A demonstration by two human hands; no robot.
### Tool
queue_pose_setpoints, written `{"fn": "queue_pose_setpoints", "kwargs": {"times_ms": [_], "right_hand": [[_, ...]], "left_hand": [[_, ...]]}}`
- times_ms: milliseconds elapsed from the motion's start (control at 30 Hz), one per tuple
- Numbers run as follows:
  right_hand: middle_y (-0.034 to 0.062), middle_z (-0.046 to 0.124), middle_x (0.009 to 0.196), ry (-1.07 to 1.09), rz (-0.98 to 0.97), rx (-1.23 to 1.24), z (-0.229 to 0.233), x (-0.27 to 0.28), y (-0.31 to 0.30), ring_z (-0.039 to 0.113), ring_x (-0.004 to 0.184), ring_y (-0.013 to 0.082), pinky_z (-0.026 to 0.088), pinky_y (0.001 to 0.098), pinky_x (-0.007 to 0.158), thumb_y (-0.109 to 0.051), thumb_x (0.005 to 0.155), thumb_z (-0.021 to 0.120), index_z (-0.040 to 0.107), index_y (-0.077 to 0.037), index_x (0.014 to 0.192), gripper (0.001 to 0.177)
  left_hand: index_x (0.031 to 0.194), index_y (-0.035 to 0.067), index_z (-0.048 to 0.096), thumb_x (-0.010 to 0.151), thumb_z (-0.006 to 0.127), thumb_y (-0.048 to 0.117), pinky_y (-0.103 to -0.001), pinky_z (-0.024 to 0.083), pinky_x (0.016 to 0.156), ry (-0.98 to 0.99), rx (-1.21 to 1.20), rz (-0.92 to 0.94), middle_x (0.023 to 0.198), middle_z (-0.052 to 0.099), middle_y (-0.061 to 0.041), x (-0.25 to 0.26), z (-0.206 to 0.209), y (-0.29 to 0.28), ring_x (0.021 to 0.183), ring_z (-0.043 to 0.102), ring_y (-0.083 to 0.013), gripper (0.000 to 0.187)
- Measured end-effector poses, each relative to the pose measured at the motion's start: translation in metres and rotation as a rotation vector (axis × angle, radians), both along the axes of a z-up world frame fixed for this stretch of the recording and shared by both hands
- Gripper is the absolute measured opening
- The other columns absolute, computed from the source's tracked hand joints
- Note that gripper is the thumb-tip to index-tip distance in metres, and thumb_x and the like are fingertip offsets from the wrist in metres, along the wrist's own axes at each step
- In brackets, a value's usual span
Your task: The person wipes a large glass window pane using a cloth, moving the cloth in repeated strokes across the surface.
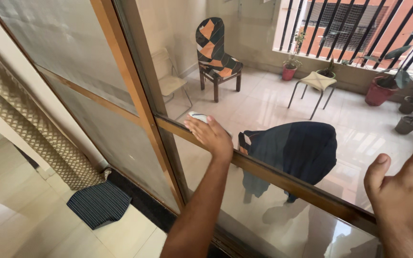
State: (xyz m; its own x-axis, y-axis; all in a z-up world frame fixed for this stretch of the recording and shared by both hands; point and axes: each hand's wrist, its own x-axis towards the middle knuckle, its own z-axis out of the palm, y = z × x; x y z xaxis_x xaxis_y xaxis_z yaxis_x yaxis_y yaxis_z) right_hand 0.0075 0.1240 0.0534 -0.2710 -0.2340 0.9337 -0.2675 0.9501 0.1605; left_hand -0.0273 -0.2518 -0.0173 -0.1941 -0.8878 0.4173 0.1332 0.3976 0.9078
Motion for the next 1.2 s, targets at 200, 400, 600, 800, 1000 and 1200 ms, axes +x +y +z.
{"fn": "queue_pose_setpoints", "kwargs": {"times_ms": [200, 400, 600, 800, 1000, 1200], "right_hand": [[0.0348, 0.049, 0.134, 0.008, -0.006, -0.018, 0.002, 0.0, 0.0, 0.057, 0.104, 0.0457, 0.049, 0.0511, 0.083, -0.035, 0.106, 0.054, 0.036, 0.006, 0.166, 0.075], [0.0357, 0.031, 0.162, -0.014, 0.016, -0.007, 0.002, -0.001, 0.001, 0.04, 0.142, 0.0534, 0.039, 0.0592, 0.113, -0.038, 0.108, 0.051, 0.03, -0.002, 0.17, 0.075], [0.0358, 0.025, 0.169, -0.063, 0.061, -0.019, -0.001, -0.005, 0.007, 0.03, 0.153, 0.0568, 0.025, 0.0671, 0.118, -0.043, 0.108, 0.049, 0.031, -0.006, 0.175, 0.078], [0.0361, 0.027, 0.168, -0.047, 0.147, -0.016, -0.001, -0.008, 0.008, 0.035, 0.148, 0.0585, 0.029, 0.0665, 0.11, -0.043, 0.107, 0.05, 0.031, -0.005, 0.175, 0.08], [0.0379, 0.025, 0.167, -0.055, 0.122, 0.017, -0.003, -0.01, 0.01, 0.035, 0.148, 0.0596, 0.028, 0.0678, 0.11, -0.046, 0.108, 0.048, 0.031, -0.004, 0.174, 0.08], [0.0368, 0.026, 0.171, -0.061, 0.093, 0.026, -0.004, -0.011, 0.011, 0.033, 0.152, 0.0603, 0.027, 0.0696, 0.115, -0.048, 0.11, 0.048, 0.033, -0.005, 0.174, 0.078]], "left_hand": [[0.161, -0.007, 0.007, 0.108, 0.034, 0.039, -0.053, 0.0, 0.126, -0.022, -0.039, -0.06, 0.168, 0.0, -0.035, 0.015, 0.009, 0.036, 0.159, -0.003, -0.0453, 0.075], [0.159, -0.012, 0.006, 0.108, 0.033, 0.039, -0.056, -0.003, 0.125, -0.053, -0.104, -0.094, 0.167, 0.0, -0.039, 0.021, 0.007, 0.07, 0.158, -0.005, -0.0475, 0.077], [0.157, -0.014, 0.008, 0.108, 0.036, 0.041, -0.059, -0.007, 0.123, -0.213, -0.171, -0.105, 0.165, 0.003, -0.039, 0.032, 0.007, 0.081, 0.158, -0.002, -0.0477, 0.079], [0.156, -0.017, 0.008, 0.109, 0.036, 0.041, -0.058, -0.005, 0.125, -0.176, -0.31, -0.114, 0.164, 0.007, -0.042, 0.037, 0.001, 0.092, 0.158, -0.002, -0.052, 0.08], [0.158, -0.014, 0.015, 0.111, 0.03, 0.035, -0.054, 0.001, 0.128, 0.11, -0.213, -0.055, 0.168, 0.009, -0.038, 0.024, 0.002, 0.107, 0.159, 0.002, -0.0483, 0.07], [0.158, -0.005, 0.03, 0.111, 0.027, 0.029, -0.047, 0.01, 0.129, 0.207, -0.015, 0.066, 0.169, 0.023, -0.028, 0.008, 0.012, 0.106, 0.16, 0.015, -0.0397, 0.058]]}}
